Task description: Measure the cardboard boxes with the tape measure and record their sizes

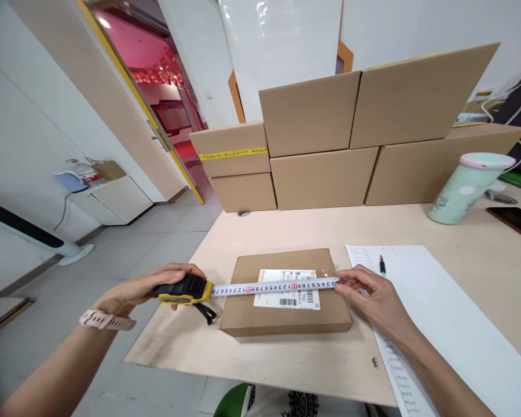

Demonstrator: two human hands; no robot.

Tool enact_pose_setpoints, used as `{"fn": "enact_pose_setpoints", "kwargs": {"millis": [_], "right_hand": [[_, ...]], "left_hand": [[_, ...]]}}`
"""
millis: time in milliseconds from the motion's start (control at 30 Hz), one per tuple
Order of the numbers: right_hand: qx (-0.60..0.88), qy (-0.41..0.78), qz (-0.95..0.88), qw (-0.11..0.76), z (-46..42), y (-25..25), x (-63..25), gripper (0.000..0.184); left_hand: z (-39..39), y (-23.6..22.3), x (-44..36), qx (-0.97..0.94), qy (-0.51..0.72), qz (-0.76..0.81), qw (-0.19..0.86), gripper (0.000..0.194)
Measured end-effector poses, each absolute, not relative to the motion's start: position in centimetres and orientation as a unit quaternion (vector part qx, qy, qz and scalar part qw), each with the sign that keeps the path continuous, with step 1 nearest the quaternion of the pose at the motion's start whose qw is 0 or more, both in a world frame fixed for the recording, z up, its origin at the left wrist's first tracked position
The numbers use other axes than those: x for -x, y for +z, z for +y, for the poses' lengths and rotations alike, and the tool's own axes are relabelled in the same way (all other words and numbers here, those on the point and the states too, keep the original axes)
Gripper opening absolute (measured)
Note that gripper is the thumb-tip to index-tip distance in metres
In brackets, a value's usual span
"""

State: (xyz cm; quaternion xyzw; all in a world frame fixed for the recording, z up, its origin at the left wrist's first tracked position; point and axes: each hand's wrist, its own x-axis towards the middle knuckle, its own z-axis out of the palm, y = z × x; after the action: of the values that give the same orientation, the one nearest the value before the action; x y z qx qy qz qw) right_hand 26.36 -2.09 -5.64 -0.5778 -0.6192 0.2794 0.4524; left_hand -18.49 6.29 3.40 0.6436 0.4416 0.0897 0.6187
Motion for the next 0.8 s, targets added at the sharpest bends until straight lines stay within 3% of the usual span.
{"fn": "enact_pose_setpoints", "kwargs": {"millis": [800], "right_hand": [[0.635,0.238,-0.593,0.433,-2.4,-7.0,-26.2,0.024]], "left_hand": [[5.7,2.5,16.8,-0.619,0.111,0.436,0.643,0.051]]}}
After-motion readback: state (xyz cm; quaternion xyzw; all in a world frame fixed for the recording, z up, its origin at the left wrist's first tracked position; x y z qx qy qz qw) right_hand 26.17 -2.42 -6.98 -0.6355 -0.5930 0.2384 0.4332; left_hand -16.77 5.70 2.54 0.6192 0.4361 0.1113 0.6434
